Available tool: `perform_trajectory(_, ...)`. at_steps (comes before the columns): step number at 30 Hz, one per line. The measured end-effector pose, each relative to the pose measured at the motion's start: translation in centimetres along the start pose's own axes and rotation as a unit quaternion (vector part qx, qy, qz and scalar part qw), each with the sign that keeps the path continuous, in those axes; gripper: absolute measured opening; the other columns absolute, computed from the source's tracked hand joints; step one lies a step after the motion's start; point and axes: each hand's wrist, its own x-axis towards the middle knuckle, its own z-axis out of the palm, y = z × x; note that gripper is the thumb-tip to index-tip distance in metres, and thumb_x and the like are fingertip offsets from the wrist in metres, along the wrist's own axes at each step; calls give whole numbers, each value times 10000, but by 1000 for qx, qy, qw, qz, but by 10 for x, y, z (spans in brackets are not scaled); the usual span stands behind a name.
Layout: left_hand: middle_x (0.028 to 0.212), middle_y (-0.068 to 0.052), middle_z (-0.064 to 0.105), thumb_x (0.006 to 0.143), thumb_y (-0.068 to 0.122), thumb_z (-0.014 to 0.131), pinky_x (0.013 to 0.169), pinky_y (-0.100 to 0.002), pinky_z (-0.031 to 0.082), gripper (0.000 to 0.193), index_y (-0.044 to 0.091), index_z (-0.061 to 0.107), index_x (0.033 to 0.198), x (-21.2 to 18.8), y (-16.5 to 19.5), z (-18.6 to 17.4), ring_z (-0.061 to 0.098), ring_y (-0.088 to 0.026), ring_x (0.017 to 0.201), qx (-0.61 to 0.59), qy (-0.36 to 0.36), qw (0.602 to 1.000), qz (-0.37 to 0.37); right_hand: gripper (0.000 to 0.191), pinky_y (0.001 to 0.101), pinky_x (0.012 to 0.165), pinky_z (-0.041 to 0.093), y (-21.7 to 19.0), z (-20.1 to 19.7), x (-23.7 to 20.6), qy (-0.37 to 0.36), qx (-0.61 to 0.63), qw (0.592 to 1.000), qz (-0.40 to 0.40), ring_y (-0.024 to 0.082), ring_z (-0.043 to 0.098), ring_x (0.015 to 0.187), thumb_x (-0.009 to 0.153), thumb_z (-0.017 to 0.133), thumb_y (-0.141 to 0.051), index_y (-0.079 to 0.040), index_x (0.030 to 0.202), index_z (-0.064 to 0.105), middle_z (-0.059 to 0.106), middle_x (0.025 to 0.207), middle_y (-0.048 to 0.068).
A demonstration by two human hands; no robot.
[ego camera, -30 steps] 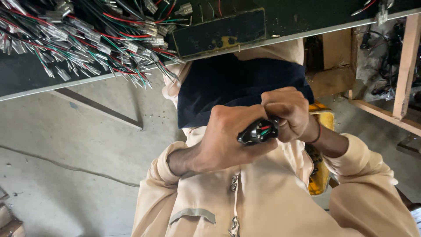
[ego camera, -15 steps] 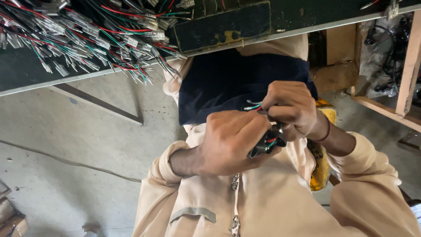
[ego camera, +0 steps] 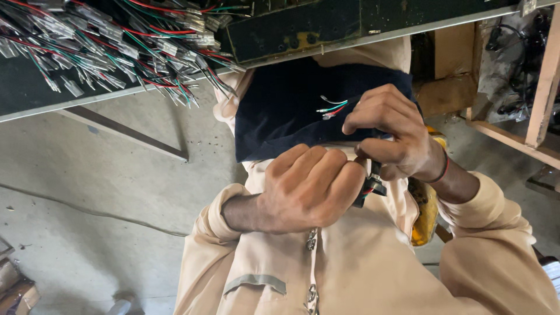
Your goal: The person sits at a workbench covered with many wired connectors and assembles electrical plug connectors. They pick wire leads, insert the red and green wires into connector housings, press and twist the parts together by hand, and set finished connectors back on the table among the piles.
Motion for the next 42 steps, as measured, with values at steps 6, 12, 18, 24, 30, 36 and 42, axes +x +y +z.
perform_trajectory(6,833,-26,518,912,69,761,605,-326,392,174,45,595,958,-2,-1,1,540,-154,696,-26,-2,999,-20,423,507,844,541,-3,1,8,1,0,1000,18,343,667,941,1087,425,-398,-66,872,573,662,1079,162)
perform_trajectory(12,852,-45,542,814,123,775,615,-355,425,255,26,593,965,-5,-5,1,578,-190,714,-75,-14,996,-40,537,511,860,526,-25,-8,24,48,10,998,30,334,656,943,1081,405,-513,-14,1065,604,647,1074,181)
perform_trajectory(18,808,-45,534,792,124,795,623,-368,451,262,54,568,903,-6,-6,6,577,-204,685,-109,-26,991,-67,323,474,812,612,-47,-11,27,64,-50,995,66,310,713,852,975,656,-286,34,1000,620,682,946,164)
perform_trajectory(24,790,-66,514,746,103,760,588,-360,440,249,13,598,913,-8,-5,13,550,-217,650,-94,20,994,-51,206,420,746,629,-59,-10,23,55,-56,990,114,368,749,888,929,634,-159,41,976,645,699,973,201)
perform_trajectory(30,698,-36,448,723,85,740,505,-335,346,202,25,579,829,-10,-6,15,493,-169,564,-11,57,998,-17,225,387,817,637,-62,-7,17,55,4,987,150,352,754,981,961,640,-133,39,1107,635,684,1107,232)
perform_trajectory(36,723,-53,471,813,96,776,529,-344,381,213,1,592,862,-12,-11,14,509,-192,589,-59,51,997,-14,272,362,886,632,-65,-6,12,45,91,974,202,314,752,1029,1014,615,-177,35,1181,591,663,1172,243)
perform_trajectory(42,743,-82,556,842,84,850,531,-357,463,270,22,588,854,-13,-2,20,612,-252,632,-170,64,976,-117,238,306,796,614,-66,-7,9,26,161,952,260,237,748,914,1016,627,-190,32,1090,584,669,1108,236)
